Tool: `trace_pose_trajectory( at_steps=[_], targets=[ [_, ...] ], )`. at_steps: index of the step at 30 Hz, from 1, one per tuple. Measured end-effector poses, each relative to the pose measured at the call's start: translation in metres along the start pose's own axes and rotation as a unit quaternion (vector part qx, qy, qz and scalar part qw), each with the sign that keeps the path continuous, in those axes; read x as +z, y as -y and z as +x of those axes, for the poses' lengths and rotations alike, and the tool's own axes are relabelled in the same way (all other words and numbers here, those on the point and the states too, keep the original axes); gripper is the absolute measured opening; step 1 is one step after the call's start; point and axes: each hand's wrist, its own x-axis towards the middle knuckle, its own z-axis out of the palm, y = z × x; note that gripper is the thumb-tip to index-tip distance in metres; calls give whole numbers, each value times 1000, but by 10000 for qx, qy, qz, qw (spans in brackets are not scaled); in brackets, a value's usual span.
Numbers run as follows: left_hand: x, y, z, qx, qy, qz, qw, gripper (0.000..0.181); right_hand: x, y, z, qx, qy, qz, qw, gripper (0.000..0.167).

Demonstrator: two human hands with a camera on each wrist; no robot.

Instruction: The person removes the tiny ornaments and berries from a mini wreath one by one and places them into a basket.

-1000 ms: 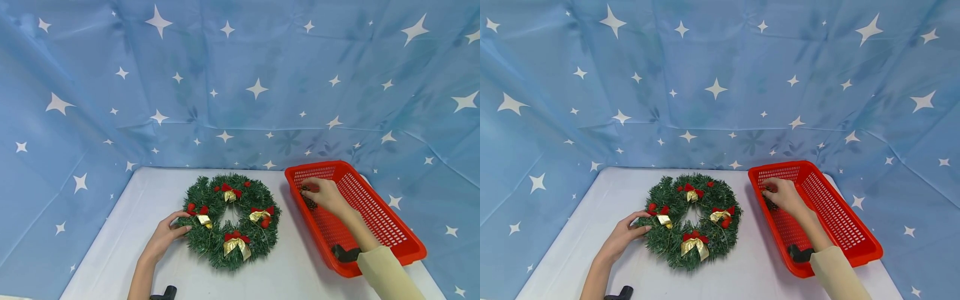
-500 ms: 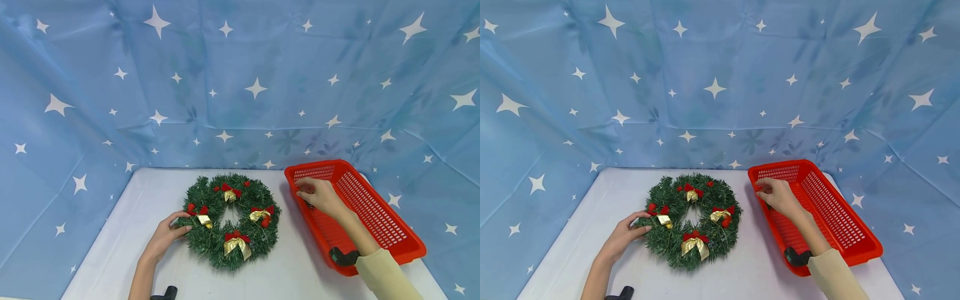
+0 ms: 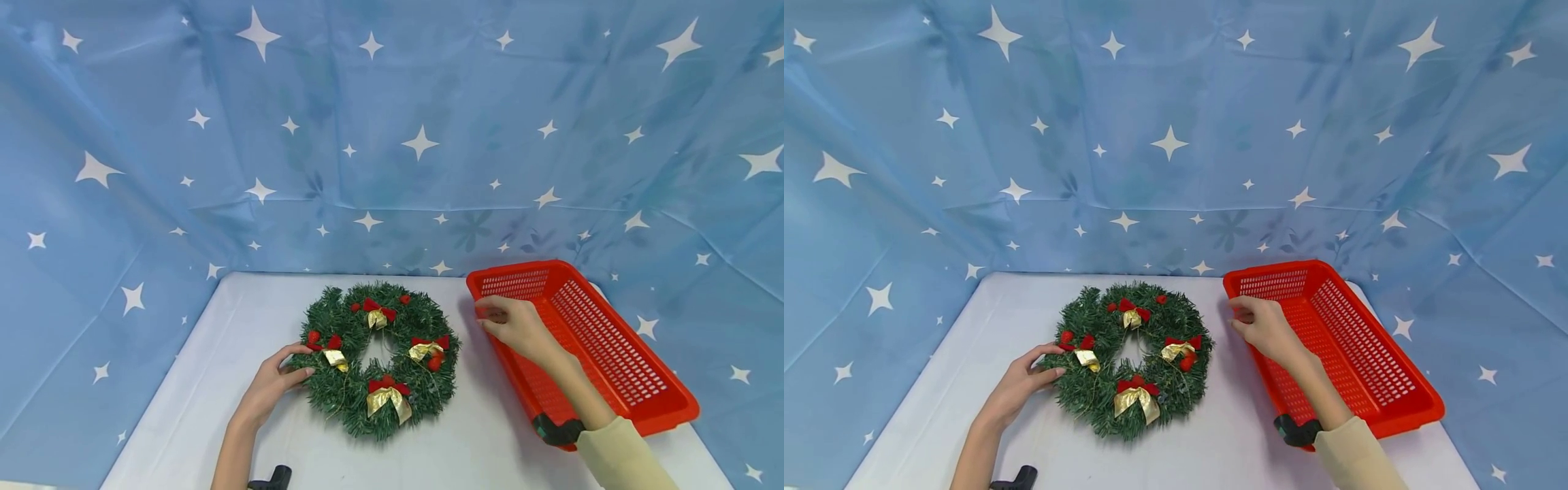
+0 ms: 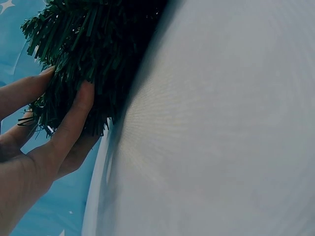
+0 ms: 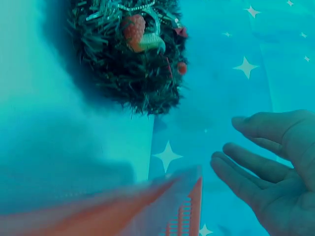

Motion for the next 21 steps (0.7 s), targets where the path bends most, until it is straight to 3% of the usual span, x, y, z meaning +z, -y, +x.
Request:
trace_pose_trajectory(
  at_steps=[21],
  targets=[
    [1,-1,-1,29,-8,28,10000,44,30,21,-14,-372,-29,196,9991,26]
  ],
)
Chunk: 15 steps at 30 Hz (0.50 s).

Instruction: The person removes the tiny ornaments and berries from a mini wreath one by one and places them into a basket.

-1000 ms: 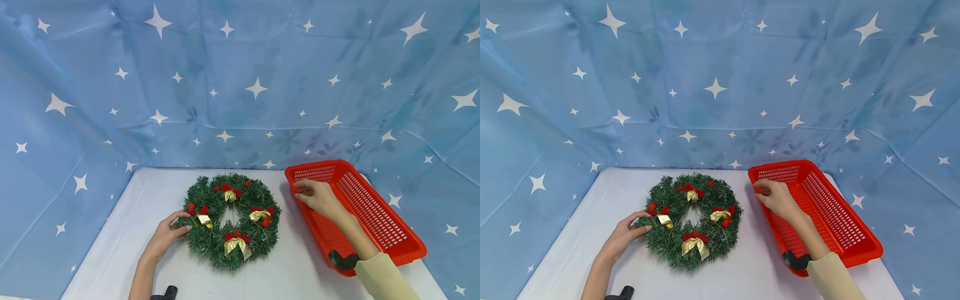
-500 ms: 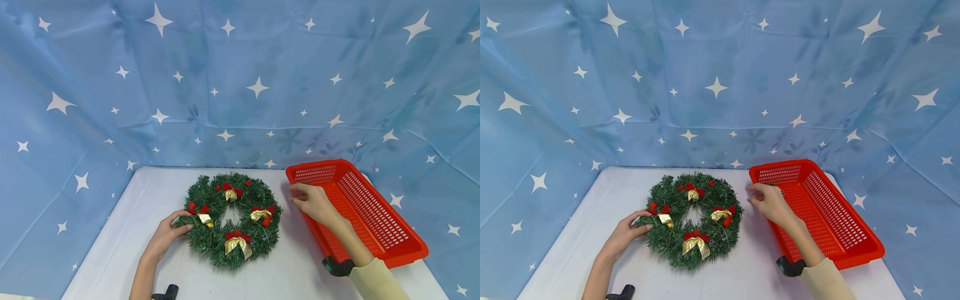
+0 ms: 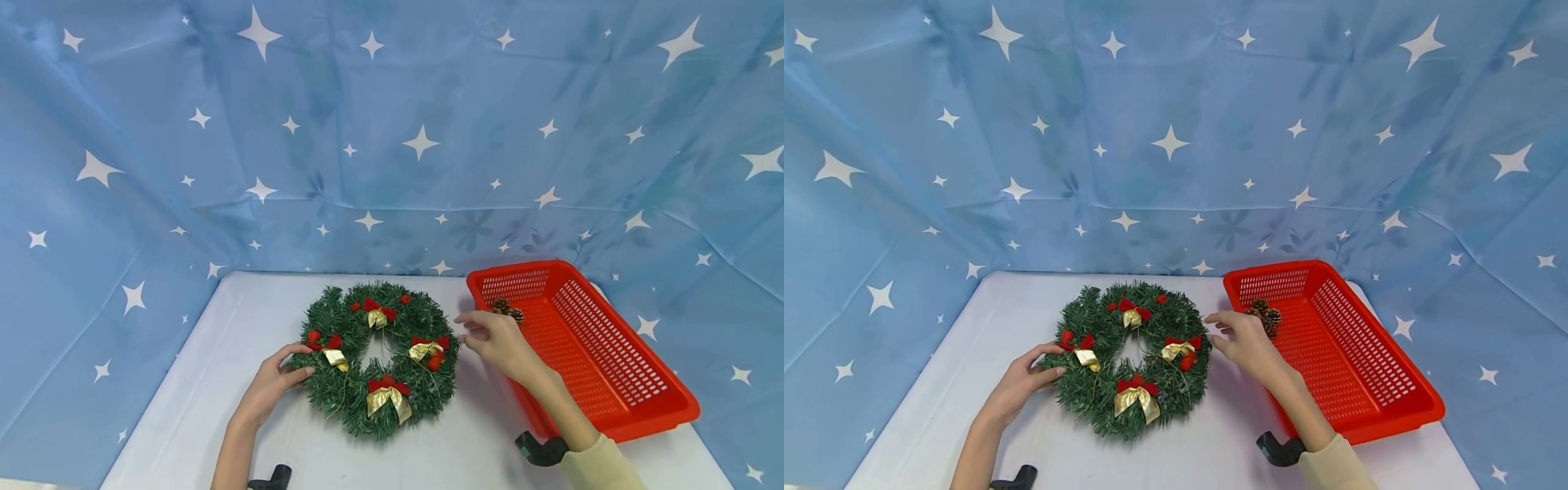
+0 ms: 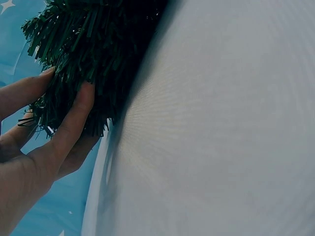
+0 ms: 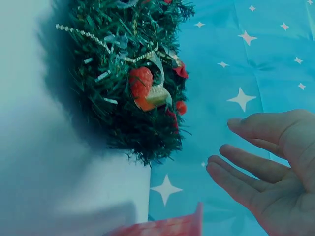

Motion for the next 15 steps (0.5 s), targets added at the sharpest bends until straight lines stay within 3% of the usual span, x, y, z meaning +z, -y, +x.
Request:
trace_pose_trajectory(
  at_steps=[9,15],
  targets=[
    [0,0,0,-47,-12,10,10000,45,21,0,-8,-182,-58,289,9994,25],
    [0,1,0,-60,-42,54,10000,45,34,1,-13,-90,-5,427,9990,26]
  ],
)
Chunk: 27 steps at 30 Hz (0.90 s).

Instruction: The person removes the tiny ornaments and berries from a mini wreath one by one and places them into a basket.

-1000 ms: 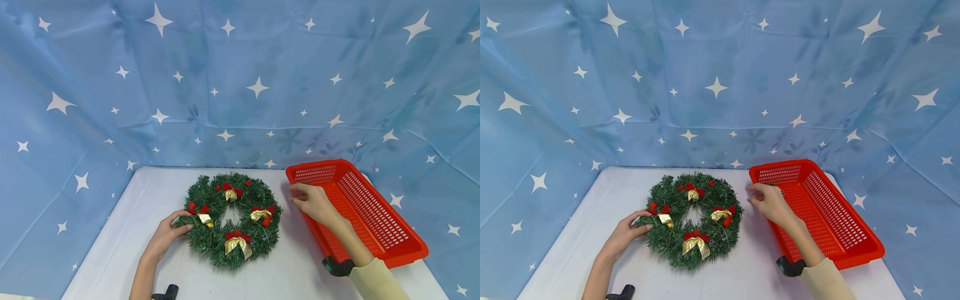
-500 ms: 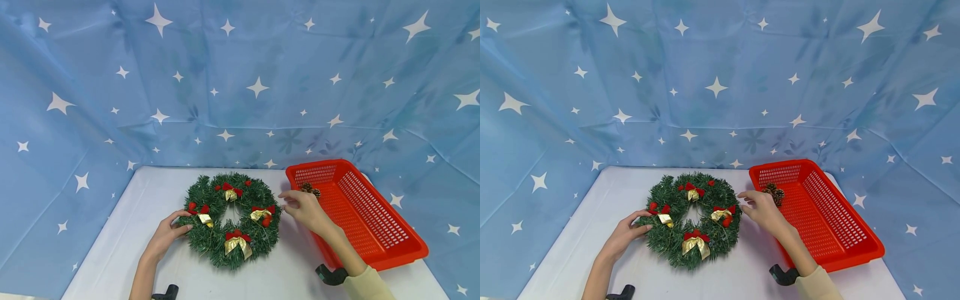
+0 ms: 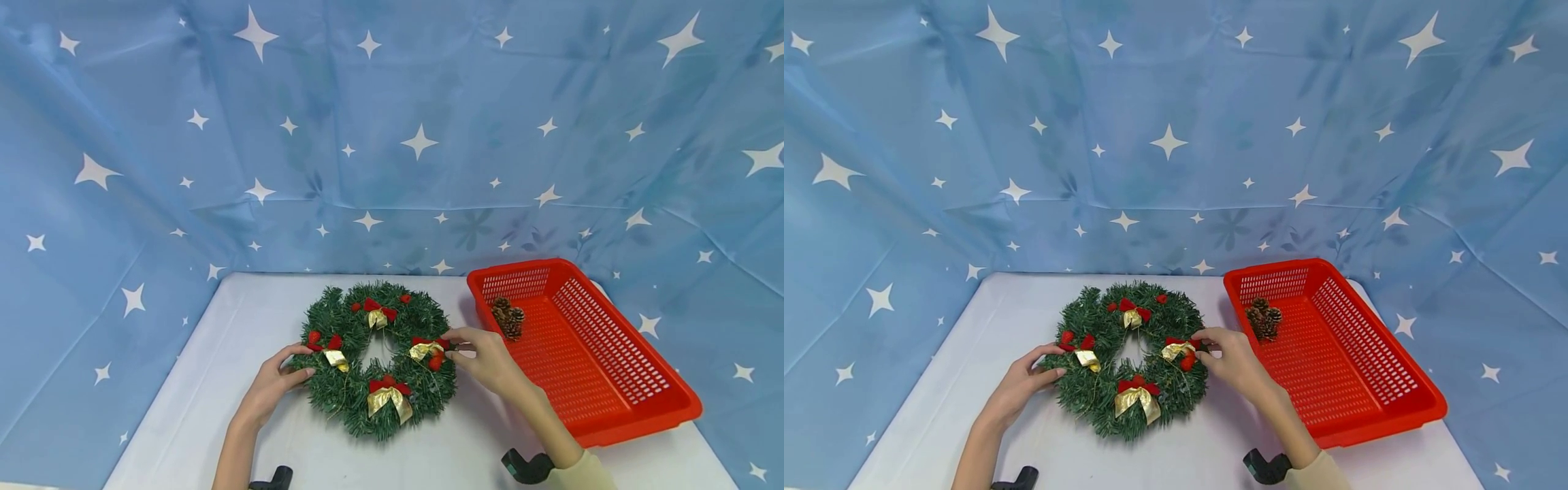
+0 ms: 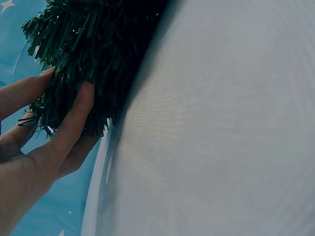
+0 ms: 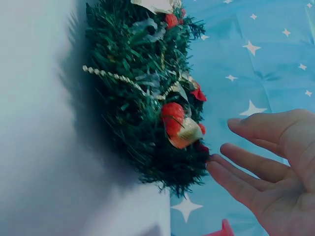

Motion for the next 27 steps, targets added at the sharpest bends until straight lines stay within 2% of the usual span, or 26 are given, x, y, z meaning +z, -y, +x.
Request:
trace_pose_trajectory(
  at_steps=[6,11,16,21,27],
  targets=[
    [0,0,0,-30,-5,29,10000,46,11,4,-7,-119,-515,-12,9986,25],
    [0,0,-1,-31,-25,44,10000,46,21,4,-11,-389,-608,86,9974,27],
    [0,-1,-1,-42,-35,49,10000,46,29,2,-14,-326,-724,197,9967,28],
    [0,-2,-1,-33,-36,24,10000,46,35,1,-15,-351,-754,97,9965,27],
    [1,-2,-1,-19,-27,2,10000,45,41,-2,-15,-681,-963,-91,9930,29]
  ],
)
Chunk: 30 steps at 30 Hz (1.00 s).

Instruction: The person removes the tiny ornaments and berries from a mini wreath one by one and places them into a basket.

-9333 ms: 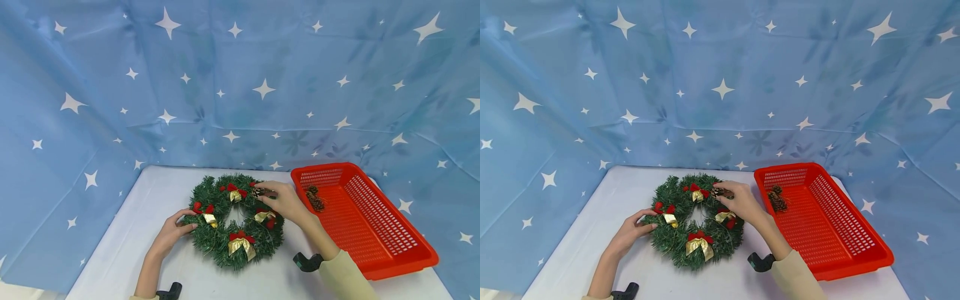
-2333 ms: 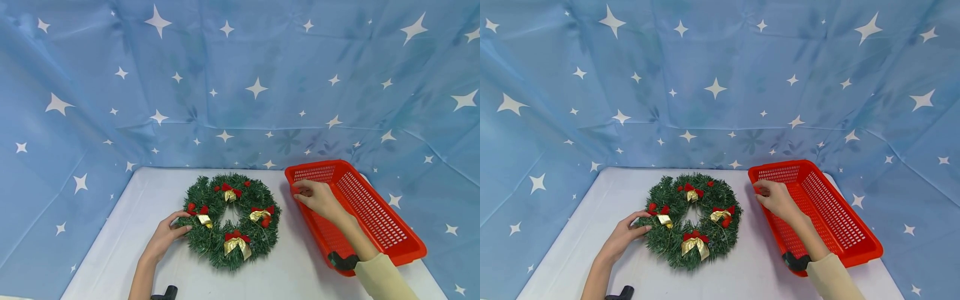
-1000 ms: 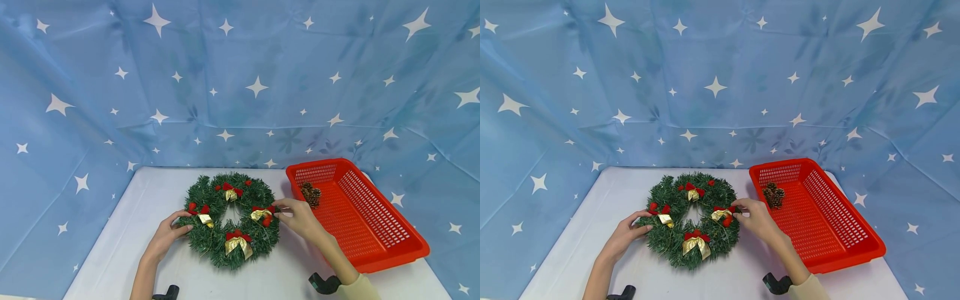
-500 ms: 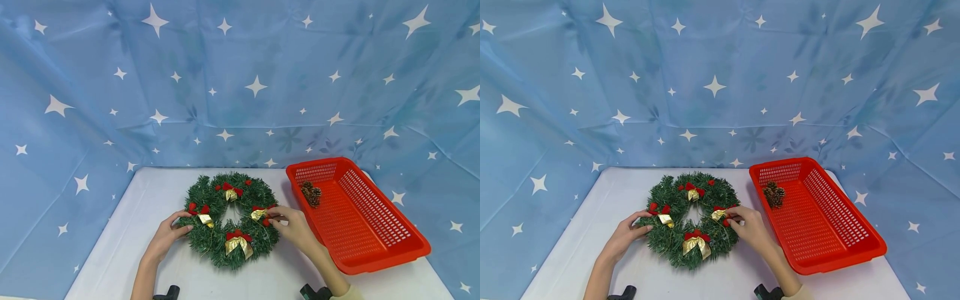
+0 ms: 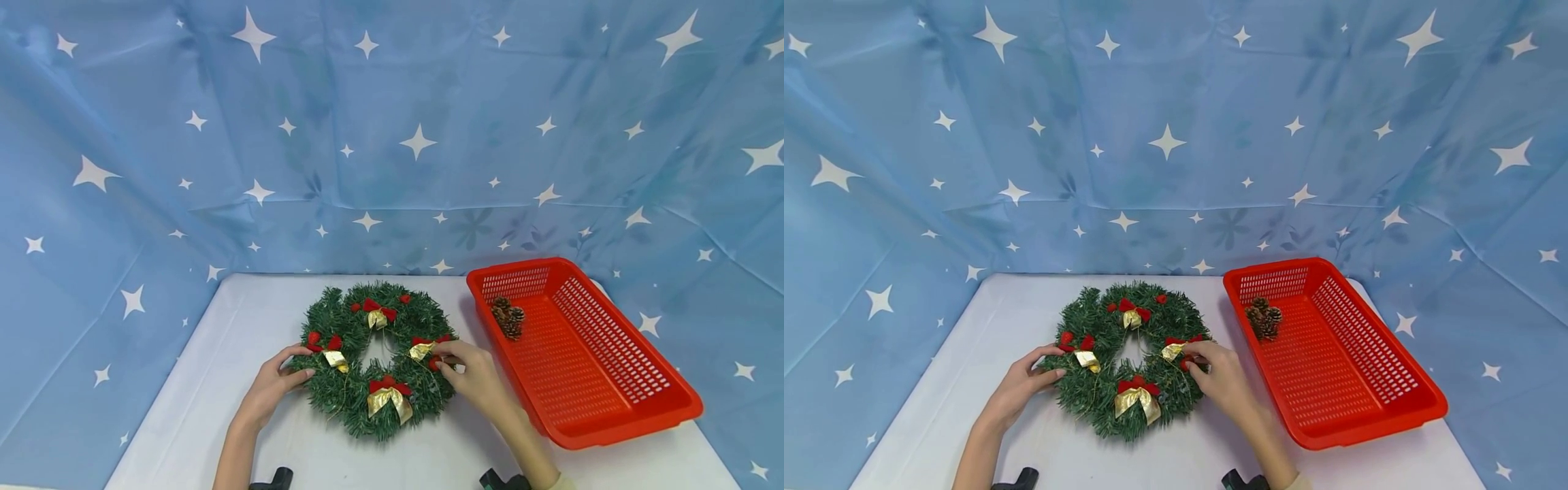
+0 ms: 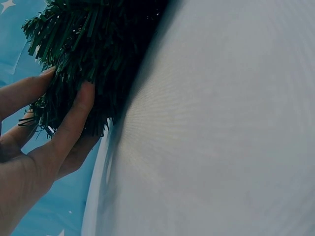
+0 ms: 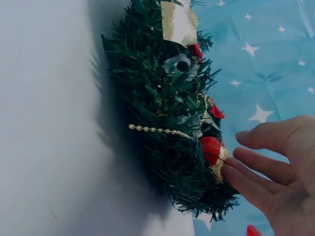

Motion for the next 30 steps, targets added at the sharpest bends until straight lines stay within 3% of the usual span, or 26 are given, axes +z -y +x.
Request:
trace_pose_trajectory(
  at_steps=[15,30],
  targets=[
    [0,1,-1,5,15,-128,9999,46,10,-3,-5,-245,-90,-637,9976,36],
    [0,-1,0,42,50,-155,9999,46,15,-6,-5,-288,133,-1062,9938,36]
  ],
)
